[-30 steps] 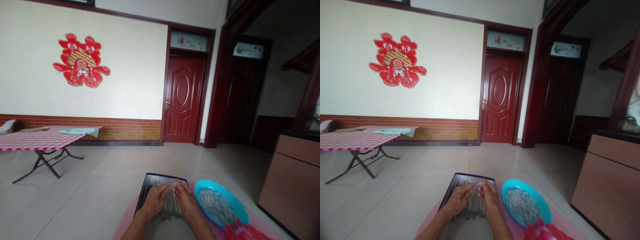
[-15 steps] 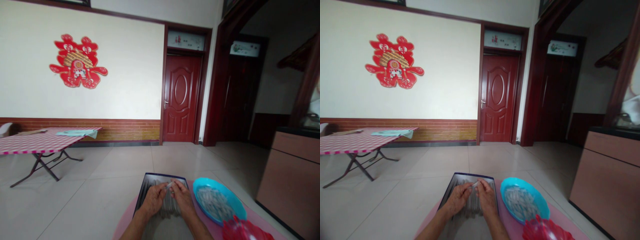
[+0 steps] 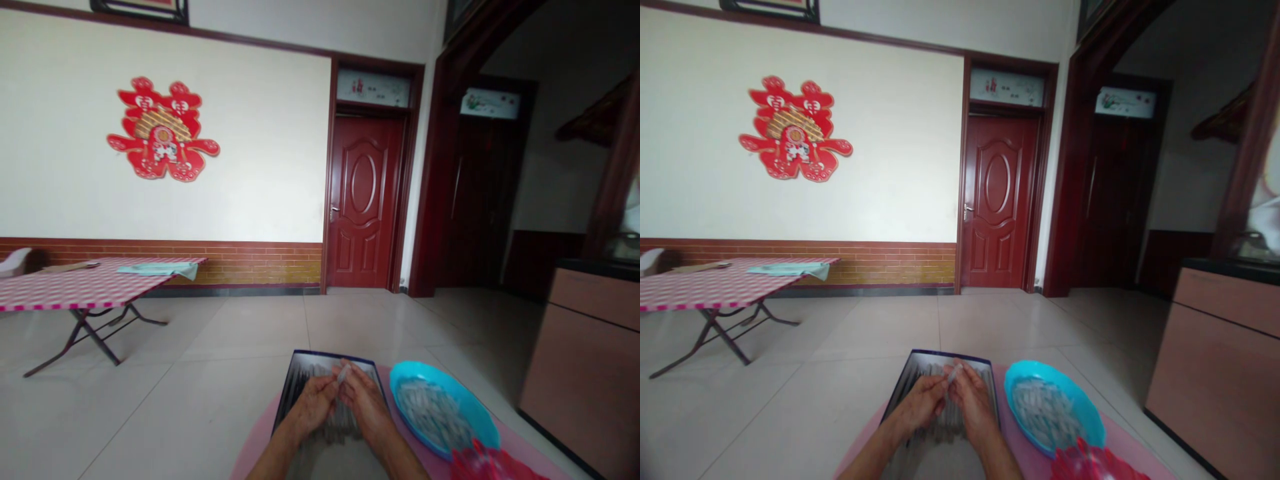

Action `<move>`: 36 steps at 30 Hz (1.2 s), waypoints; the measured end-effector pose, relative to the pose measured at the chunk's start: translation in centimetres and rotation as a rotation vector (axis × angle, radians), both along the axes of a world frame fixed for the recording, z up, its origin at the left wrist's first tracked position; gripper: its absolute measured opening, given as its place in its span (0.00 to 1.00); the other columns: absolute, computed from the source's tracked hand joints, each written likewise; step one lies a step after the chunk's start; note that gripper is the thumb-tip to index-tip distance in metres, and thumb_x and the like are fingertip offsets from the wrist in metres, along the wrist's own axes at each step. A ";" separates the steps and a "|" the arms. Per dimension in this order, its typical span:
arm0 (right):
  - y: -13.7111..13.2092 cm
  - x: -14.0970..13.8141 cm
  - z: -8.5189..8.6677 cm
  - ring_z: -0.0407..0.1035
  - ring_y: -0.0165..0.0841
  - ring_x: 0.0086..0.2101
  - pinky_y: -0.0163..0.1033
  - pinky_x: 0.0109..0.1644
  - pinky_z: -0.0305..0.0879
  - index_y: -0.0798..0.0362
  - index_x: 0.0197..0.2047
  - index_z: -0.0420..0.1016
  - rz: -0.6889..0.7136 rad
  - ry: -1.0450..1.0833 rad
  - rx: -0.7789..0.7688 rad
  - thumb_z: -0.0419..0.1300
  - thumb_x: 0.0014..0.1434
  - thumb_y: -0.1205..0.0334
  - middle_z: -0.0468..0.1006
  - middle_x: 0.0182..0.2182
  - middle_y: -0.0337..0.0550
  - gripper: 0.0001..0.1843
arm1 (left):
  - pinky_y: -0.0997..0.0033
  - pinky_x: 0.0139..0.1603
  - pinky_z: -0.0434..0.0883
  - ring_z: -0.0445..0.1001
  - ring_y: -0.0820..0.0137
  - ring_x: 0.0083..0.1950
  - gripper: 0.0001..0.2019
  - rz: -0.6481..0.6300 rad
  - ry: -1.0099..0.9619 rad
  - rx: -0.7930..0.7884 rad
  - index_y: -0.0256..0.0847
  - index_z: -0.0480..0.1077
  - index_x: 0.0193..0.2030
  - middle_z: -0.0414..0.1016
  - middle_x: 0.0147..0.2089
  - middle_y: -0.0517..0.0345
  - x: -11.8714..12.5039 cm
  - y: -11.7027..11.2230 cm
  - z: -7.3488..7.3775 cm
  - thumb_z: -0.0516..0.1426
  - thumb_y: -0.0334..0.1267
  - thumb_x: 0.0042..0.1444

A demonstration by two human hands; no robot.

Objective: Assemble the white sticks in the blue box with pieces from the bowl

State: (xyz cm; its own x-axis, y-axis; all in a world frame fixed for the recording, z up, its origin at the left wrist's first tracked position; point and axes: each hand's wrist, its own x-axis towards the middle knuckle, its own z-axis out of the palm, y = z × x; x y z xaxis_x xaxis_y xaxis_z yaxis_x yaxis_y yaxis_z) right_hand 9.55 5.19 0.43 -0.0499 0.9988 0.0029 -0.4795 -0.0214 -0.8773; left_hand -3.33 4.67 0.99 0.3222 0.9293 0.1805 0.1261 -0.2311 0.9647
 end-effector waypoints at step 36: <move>-0.2 0.9 -0.5 0.74 0.44 0.44 0.43 0.44 0.68 0.52 0.40 0.76 0.035 -0.006 -0.091 0.72 0.33 0.46 0.81 0.39 0.49 0.31 | 0.65 0.38 0.70 0.78 0.59 0.38 0.21 0.326 0.724 0.461 0.38 0.74 0.41 0.80 0.36 0.45 1.3 -1.2 -0.4 0.40 0.40 0.64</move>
State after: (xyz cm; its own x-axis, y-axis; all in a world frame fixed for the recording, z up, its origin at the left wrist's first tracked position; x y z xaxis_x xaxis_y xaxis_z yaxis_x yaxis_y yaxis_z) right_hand 10.49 5.03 -0.08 -0.0844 0.9925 -0.0881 -0.4721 -0.1177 -0.8737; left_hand -2.03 3.51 0.57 0.2355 0.8801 0.4123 0.7906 -0.4202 0.4455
